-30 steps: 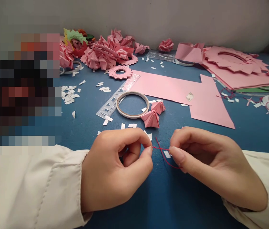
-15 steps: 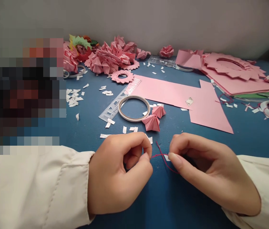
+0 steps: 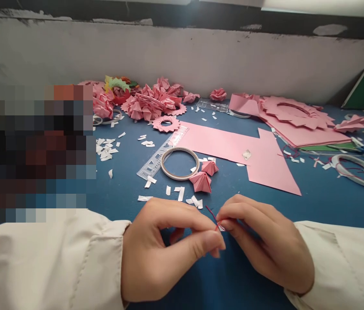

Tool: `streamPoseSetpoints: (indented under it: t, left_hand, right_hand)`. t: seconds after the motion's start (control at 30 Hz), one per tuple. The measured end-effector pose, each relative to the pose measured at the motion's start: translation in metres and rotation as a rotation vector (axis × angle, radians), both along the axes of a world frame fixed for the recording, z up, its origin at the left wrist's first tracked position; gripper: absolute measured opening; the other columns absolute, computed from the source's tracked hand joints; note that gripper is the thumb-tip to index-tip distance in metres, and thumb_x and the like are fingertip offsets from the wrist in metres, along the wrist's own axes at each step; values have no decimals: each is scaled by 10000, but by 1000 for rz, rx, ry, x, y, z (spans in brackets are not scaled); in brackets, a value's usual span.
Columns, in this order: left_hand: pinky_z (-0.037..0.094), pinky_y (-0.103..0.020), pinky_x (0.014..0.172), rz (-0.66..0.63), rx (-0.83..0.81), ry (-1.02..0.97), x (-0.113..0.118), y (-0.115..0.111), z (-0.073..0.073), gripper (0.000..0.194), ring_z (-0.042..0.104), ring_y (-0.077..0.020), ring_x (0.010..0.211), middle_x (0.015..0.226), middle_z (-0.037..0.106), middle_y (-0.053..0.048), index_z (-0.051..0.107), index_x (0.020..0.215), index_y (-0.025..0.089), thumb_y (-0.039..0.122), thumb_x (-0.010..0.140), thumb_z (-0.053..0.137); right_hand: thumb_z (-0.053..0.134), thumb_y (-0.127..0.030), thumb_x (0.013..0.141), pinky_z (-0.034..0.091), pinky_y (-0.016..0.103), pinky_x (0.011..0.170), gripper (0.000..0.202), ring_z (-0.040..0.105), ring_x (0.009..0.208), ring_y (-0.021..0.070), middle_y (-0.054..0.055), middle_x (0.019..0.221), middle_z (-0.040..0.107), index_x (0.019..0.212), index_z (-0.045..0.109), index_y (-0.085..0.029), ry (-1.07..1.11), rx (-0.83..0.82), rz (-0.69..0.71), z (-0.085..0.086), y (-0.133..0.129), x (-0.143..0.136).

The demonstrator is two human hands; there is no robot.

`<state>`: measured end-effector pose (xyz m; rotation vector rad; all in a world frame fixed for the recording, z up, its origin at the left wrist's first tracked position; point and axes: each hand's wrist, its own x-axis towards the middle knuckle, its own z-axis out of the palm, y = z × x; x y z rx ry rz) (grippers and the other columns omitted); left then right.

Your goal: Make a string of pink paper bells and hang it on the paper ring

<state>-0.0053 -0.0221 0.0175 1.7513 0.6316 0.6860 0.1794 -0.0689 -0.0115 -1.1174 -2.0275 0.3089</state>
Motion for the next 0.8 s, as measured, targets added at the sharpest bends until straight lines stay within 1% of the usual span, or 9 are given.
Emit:
streamPoseSetpoints:
  t: [0.1, 0.17, 0.23, 0.3, 0.4, 0.53, 0.63, 0.73, 0.8]
  left_hand:
    - [532, -186, 587, 91, -136, -71, 2, -1, 4, 120, 663, -125, 602, 662, 722, 0, 733, 752, 171, 125, 778, 625]
    - [557, -177, 671, 137, -91, -141, 3, 0, 4, 135, 693, -137, 690, 761, 745, -10, 738, 769, 169, 66, 737, 656]
    - [549, -168, 757, 146, 35, -151, 2, 2, 1, 162, 698, -140, 787, 860, 745, -23, 732, 776, 158, 28, 734, 646]
    - [534, -182, 775, 107, 218, -65, 0, 5, -4, 177, 686, -136, 814, 876, 739, -31, 711, 836, 150, 24, 763, 610]
    - [478, -245, 645, 5, 491, 98, -4, 9, -9, 172, 609, -141, 708, 777, 690, -45, 644, 831, 139, 54, 815, 495]
    - [330, -297, 527, -225, 687, 194, -6, 14, -10, 201, 429, -153, 588, 667, 584, -57, 533, 723, 141, 43, 782, 367]
    - [334, -301, 535, -361, 642, 162, -5, 17, -7, 190, 386, -144, 562, 652, 563, -44, 495, 715, 155, 23, 746, 363]
    - [396, -285, 599, -395, 455, 121, -2, 18, -3, 213, 435, -137, 594, 663, 587, -39, 501, 688, 163, 34, 794, 369]
    - [442, -274, 703, -387, 322, 80, 0, 17, -1, 231, 505, -136, 671, 697, 621, -47, 517, 663, 156, 45, 828, 400]
  right_hand:
    - [408, -68, 871, 350, 231, 491, 156, 464, 560, 105, 4, 673, 524, 918, 518, -168, -50, 28, -17, -4, 0, -1]
    - [420, -56, 851, 339, 246, 486, 165, 462, 559, 120, 12, 673, 533, 930, 517, -165, -101, 72, 0, -5, 0, -3]
    - [427, -50, 833, 343, 256, 489, 155, 467, 564, 131, 21, 672, 546, 896, 514, -162, -141, 135, 32, -5, -1, -4]
    - [414, -42, 821, 348, 264, 487, 151, 462, 558, 135, 30, 655, 551, 858, 512, -150, -170, 169, 85, -4, 0, -4]
    - [426, -32, 798, 312, 276, 439, 135, 423, 507, 138, 46, 596, 558, 843, 526, -110, -249, 239, 161, -2, 3, -2]
    - [460, -61, 826, 353, 327, 480, 110, 502, 550, 173, 78, 632, 621, 851, 566, -83, -357, 462, 110, 0, 2, 0]
    - [439, -81, 863, 405, 365, 556, 150, 564, 651, 194, 77, 703, 653, 855, 587, -100, -356, 505, 47, 0, -4, 1]
    - [417, -97, 886, 440, 363, 592, 160, 578, 701, 188, 65, 721, 654, 901, 576, -113, -331, 396, 78, 3, -7, 4]
    - [434, -84, 882, 452, 330, 580, 146, 566, 684, 164, 66, 741, 648, 962, 554, -104, -286, 298, 153, 5, -6, 8]
